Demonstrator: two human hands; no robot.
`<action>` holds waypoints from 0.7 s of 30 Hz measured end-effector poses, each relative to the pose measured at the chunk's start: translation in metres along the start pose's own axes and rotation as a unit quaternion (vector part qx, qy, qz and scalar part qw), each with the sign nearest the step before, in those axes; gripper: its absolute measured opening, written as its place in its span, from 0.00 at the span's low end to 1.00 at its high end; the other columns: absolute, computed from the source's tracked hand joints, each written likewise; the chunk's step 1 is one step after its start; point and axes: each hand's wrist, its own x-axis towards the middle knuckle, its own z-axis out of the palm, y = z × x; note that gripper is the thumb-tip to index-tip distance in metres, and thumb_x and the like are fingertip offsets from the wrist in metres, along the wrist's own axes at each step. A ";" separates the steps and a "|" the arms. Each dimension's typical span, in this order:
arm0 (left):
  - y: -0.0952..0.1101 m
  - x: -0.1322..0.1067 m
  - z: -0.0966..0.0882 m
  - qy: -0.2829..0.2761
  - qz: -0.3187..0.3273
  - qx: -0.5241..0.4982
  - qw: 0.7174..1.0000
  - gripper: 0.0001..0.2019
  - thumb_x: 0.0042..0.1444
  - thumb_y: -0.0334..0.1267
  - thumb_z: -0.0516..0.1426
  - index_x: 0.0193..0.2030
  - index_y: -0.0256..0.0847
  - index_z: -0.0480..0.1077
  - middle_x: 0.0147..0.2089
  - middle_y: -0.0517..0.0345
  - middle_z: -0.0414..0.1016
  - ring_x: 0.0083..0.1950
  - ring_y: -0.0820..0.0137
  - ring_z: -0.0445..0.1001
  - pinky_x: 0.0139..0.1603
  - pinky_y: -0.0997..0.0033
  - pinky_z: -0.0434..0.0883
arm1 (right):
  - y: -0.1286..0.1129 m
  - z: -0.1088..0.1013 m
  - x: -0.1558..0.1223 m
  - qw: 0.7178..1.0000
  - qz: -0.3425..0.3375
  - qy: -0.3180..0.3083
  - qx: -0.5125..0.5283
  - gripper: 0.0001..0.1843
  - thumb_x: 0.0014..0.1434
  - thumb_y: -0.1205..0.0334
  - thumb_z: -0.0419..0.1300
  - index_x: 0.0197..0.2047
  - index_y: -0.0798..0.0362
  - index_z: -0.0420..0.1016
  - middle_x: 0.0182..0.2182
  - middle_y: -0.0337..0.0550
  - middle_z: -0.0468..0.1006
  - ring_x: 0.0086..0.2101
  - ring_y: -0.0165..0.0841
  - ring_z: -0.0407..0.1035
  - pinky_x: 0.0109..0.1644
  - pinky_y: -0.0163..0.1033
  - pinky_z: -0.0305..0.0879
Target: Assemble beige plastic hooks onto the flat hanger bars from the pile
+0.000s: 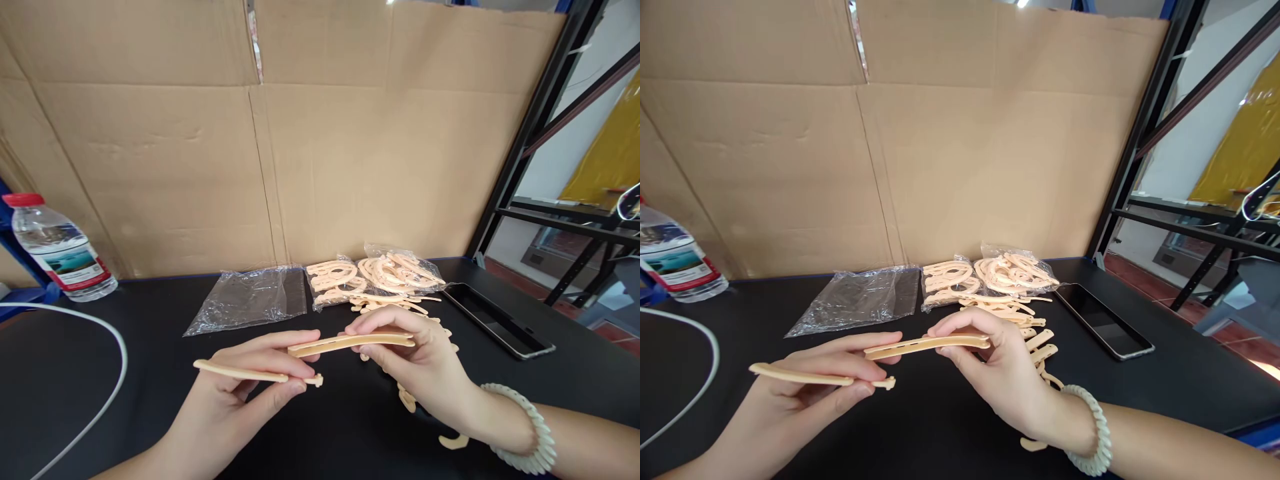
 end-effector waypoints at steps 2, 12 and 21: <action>0.001 0.001 0.002 0.007 -0.038 -0.039 0.999 0.06 0.53 0.35 0.62 0.34 0.50 0.81 0.47 0.57 0.80 0.48 0.62 0.79 0.47 0.69 0.77 | 0.001 0.002 0.002 0.999 0.034 -0.001 0.039 0.05 0.56 0.64 0.64 0.38 0.50 0.74 0.36 0.40 0.77 0.37 0.30 0.72 0.41 0.36 0.70; 0.008 0.002 0.020 -0.037 -0.127 -0.255 0.958 0.05 0.55 0.34 0.61 0.33 0.45 0.79 0.43 0.53 0.79 0.43 0.61 0.78 0.48 0.60 0.75 | 0.001 0.030 0.003 0.955 0.192 -0.063 0.216 0.15 0.55 0.57 0.66 0.45 0.53 0.74 0.29 0.37 0.76 0.31 0.27 0.70 0.39 0.35 0.68; -0.005 -0.007 0.014 0.074 -0.167 -0.220 0.958 0.03 0.53 0.37 0.63 0.32 0.45 0.80 0.44 0.54 0.77 0.44 0.67 0.75 0.45 0.73 0.74 | 0.005 0.030 -0.007 0.945 0.237 0.003 0.227 0.12 0.53 0.58 0.68 0.39 0.54 0.76 0.31 0.40 0.77 0.32 0.30 0.75 0.37 0.34 0.71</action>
